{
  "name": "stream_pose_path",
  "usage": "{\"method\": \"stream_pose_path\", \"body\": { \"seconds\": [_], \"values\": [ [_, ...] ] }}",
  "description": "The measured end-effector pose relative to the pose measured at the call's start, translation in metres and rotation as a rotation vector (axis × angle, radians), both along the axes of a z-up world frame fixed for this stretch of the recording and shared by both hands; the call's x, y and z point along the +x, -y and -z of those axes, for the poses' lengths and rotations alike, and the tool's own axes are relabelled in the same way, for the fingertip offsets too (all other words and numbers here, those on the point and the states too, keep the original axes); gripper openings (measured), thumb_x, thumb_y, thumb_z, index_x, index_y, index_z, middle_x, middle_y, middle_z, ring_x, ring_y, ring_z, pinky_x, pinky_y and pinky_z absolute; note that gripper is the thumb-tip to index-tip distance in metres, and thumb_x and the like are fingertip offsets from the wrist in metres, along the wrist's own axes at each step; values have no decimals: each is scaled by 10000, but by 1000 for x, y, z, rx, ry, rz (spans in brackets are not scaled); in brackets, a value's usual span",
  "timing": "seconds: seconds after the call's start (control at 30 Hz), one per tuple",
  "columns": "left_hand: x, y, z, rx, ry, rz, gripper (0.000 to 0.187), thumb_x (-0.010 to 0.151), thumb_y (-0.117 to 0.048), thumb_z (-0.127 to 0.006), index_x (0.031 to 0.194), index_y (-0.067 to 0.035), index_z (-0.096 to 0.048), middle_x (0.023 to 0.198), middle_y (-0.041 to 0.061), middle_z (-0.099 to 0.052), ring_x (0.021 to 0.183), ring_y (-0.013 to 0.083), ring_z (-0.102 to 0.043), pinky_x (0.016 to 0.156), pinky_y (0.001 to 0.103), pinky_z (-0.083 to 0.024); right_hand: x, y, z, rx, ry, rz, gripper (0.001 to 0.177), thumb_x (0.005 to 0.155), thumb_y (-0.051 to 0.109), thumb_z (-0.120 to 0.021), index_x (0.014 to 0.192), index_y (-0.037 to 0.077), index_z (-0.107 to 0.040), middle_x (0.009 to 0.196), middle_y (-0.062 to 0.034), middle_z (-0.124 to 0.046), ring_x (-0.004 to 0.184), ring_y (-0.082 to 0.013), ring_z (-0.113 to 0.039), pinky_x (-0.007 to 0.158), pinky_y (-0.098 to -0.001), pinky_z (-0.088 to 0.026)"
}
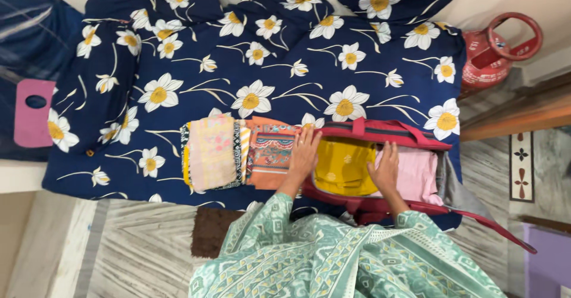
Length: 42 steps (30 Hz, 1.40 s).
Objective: The person packs various folded clothes into a red travel bag on a bed, placing items like a pink top, a yellow garment, and patterned textiles into the main compartment and side pockets.
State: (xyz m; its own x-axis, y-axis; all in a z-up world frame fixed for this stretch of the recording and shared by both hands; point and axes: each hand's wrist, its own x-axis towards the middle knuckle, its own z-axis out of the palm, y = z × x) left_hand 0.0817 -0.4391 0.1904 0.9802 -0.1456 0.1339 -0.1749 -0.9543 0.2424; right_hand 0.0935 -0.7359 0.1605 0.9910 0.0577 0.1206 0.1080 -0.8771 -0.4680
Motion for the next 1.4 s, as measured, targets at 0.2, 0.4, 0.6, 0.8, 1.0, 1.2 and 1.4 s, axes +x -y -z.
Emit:
{"method": "stream_pose_path", "body": {
  "seconds": [0.2,0.4,0.6,0.8,1.0,1.2,1.4],
  "values": [
    [-11,-70,12,-110,-17,-102,765,805,-188,-750,1507,-116,-456,1634,162,-333,1471,362,-371,1174,531,-338,7,-55,-15,58,-73,38,960,764,181,-814,1553,-36,-313,1592,-336,-292,1429,-492,-341,1172,-516,-326],
    [-46,-149,29,-124,-152,-188,818,757,-200,-793,1488,-106,-439,1619,201,-303,1454,392,-354,1149,515,-344,4,-153,-19,31,-96,1,922,768,167,-808,1549,8,-344,1598,-268,-320,1459,-461,-323,1155,-530,-300],
    [-79,-241,53,-137,-214,-390,854,758,-217,-817,1510,-132,-422,1615,173,-293,1464,378,-352,1161,513,-350,10,-255,11,59,-46,-172,884,756,174,-799,1498,-35,-365,1573,-301,-337,1448,-471,-336,1190,-525,-296],
    [-105,-329,85,-134,-479,-664,891,776,-255,-819,1529,-142,-355,1646,167,-242,1481,367,-322,1141,502,-370,-3,-363,74,118,-105,-345,920,746,198,-802,1476,-99,-328,1470,-363,-403,1376,-514,-384,1145,-530,-313],
    [-116,-389,139,-263,-546,-858,929,796,-295,-807,1556,-140,-295,1661,149,-252,1452,383,-358,1112,526,-399,-28,-440,105,309,-406,-452,863,782,208,-789,1508,-8,-376,1422,-267,-511,1362,-445,-484,1161,-490,-394],
    [-124,-414,205,-420,-513,-979,1013,743,-291,-840,1560,-84,-279,1596,234,-327,1421,424,-391,1132,470,-394,-42,-485,178,574,-790,-331,943,759,128,-732,1555,-10,-246,1463,-259,-470,1304,-393,-568,1036,-447,-527],
    [-136,-417,243,-607,-335,-941,1118,657,-217,-896,1555,-4,-267,1530,269,-418,1416,408,-413,1173,445,-362,-50,-506,213,716,-870,-212,1017,804,98,-800,1594,-13,-169,1474,-275,-488,1320,-346,-515,1047,-418,-473]
  ]
}}
